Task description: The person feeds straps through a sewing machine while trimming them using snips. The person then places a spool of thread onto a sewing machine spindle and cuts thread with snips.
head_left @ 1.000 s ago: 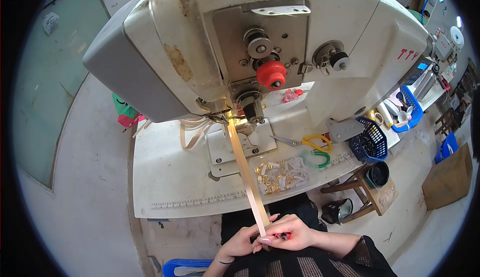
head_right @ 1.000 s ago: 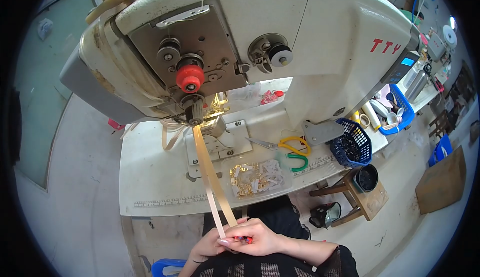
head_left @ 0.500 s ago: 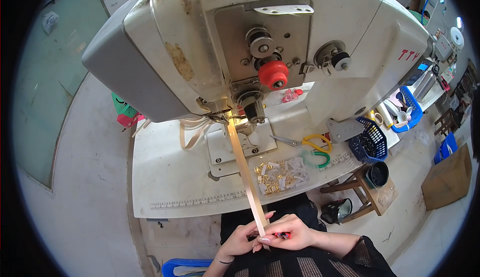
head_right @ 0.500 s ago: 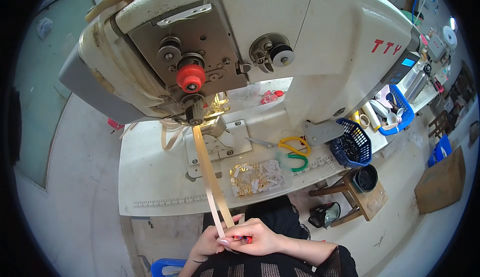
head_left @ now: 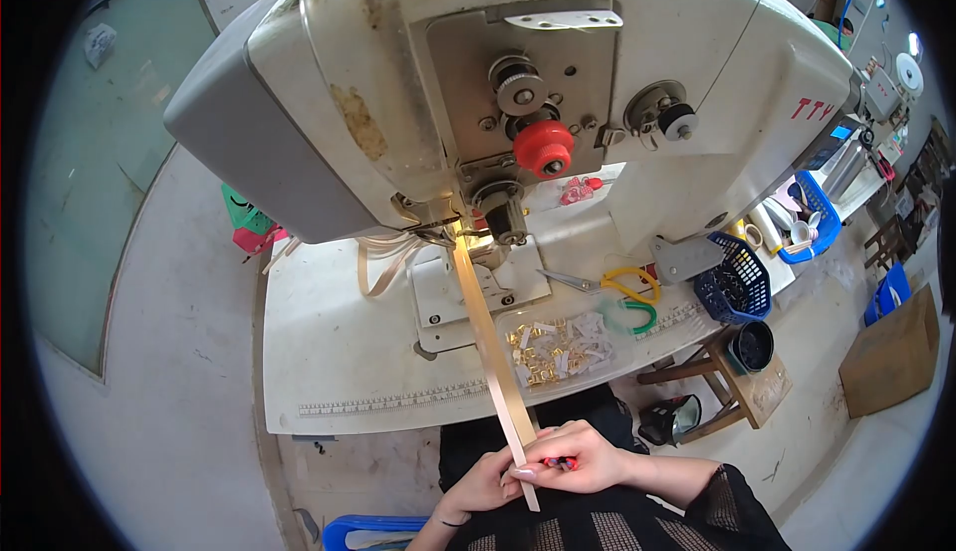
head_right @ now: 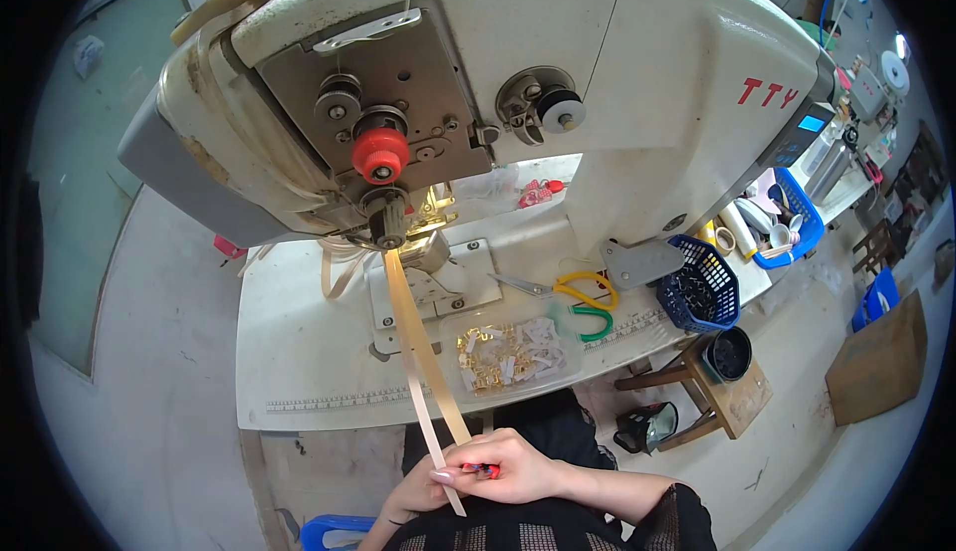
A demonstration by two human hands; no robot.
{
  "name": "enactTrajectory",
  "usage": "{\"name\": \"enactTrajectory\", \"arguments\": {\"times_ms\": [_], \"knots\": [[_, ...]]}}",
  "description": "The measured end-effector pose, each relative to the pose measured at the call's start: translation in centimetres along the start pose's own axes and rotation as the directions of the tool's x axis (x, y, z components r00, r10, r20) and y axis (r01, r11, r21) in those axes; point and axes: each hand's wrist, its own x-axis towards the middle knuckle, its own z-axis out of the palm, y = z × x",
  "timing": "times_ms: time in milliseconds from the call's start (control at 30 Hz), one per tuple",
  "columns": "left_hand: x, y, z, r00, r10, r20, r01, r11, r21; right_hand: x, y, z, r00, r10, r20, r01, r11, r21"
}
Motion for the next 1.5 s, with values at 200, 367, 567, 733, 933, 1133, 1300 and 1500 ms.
{"name": "enactTrajectory", "arguments": {"times_ms": [200,367,567,733,933,1133,1300,1500], "knots": [[-0.2,-1.1,0.3,0.997,0.077,0.023,-0.075,0.994,-0.084,-0.1,-0.1,-0.3,0.987,0.159,0.004,-0.159,0.987,0.016],[-0.7,-2.3,-0.2,0.991,-0.126,0.05,0.131,0.985,-0.11,1.1,-1.4,-0.6,0.945,0.327,-0.025,-0.321,0.938,0.13],[-0.6,-0.7,-0.6,0.995,-0.051,-0.084,0.058,0.995,0.078,2.1,-0.7,-1.1,0.888,0.46,-0.025,-0.453,0.881,0.133],[0.8,0.0,0.6,0.951,0.147,-0.271,-0.136,0.989,0.058,2.8,0.0,-1.4,0.905,0.424,-0.024,-0.418,0.9,0.12],[1.1,2.8,-0.3,0.981,-0.11,-0.158,0.139,0.972,0.188,4.2,-0.3,-2.3,0.829,0.559,-0.022,-0.552,0.823,0.136],[2.1,3.3,0.1,0.993,0.044,-0.108,-0.044,0.999,0.003,5.5,-0.1,-3.2,0.883,0.464,-0.067,-0.467,0.884,-0.035],[2.4,2.5,0.0,0.99,0.085,-0.11,-0.09,0.995,-0.047,6.6,-0.1,-3.7,0.883,0.464,-0.065,-0.468,0.882,-0.051],[2.4,2.8,0.1,0.992,0.05,-0.114,-0.063,0.992,-0.111,8.0,1.1,-4.3,0.92,0.387,-0.063,-0.388,0.922,-0.008]]}}
